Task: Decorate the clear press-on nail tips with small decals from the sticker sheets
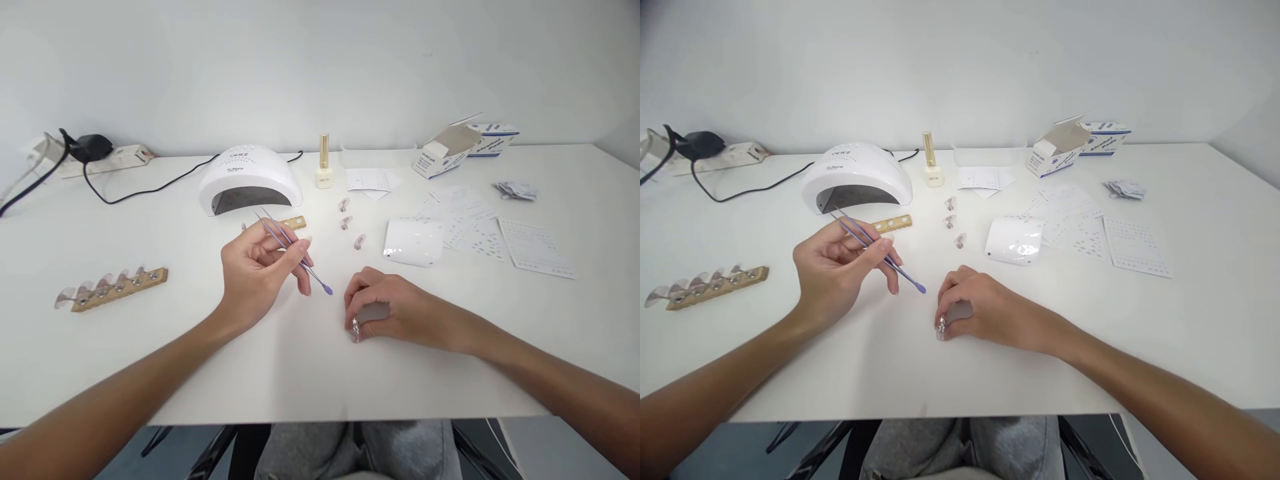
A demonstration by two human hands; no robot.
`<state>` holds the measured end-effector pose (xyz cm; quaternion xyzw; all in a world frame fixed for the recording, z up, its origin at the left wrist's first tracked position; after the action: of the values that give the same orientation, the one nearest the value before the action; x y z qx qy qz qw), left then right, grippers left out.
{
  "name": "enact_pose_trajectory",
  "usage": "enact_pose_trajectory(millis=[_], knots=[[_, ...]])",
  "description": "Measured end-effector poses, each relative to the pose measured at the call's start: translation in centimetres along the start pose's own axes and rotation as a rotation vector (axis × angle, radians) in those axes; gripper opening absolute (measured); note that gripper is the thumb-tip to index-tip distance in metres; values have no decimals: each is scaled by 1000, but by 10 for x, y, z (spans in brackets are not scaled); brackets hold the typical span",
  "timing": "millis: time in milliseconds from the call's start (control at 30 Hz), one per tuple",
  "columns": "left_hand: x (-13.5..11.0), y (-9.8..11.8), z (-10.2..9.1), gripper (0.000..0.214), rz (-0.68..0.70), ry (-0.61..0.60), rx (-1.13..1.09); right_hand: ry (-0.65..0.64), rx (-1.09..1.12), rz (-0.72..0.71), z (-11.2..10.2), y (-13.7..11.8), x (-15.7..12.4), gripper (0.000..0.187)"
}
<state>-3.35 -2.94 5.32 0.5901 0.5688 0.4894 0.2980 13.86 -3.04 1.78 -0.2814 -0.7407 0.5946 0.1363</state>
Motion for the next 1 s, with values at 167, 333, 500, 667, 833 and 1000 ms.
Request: enact_pose_trajectory(millis=[167, 333, 500, 667, 833, 1000], knots=[[0, -1, 0, 15, -6, -12, -1, -40, -17, 23, -13, -5, -5, 22], [0, -6, 3, 10, -82, -82, 40, 347, -87, 79, -84, -15, -24, 26], [-1, -11, 8, 23, -157, -162, 104, 856, -368, 396, -154, 3, -61, 56], [0, -13, 11, 26, -186, -194, 126, 701, -330, 561, -154, 31, -54, 58], [-1, -14, 12, 26, -195, -200, 137, 704, -368, 493, -148, 31, -43, 55], [-2, -16, 14, 23, -195, -239, 121, 717, -88, 206, -138, 8, -40, 31]])
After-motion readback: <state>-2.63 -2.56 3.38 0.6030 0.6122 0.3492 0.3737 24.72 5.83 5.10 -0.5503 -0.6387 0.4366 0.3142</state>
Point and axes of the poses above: each hand's wrist, its own x-axis towards the middle knuckle, its own z-axis out of the palm, y = z × x, the point moved 6 cm from there along x, towards the middle knuckle, and after that the axes turned 13 degrees about x, right-handed, at the moved point
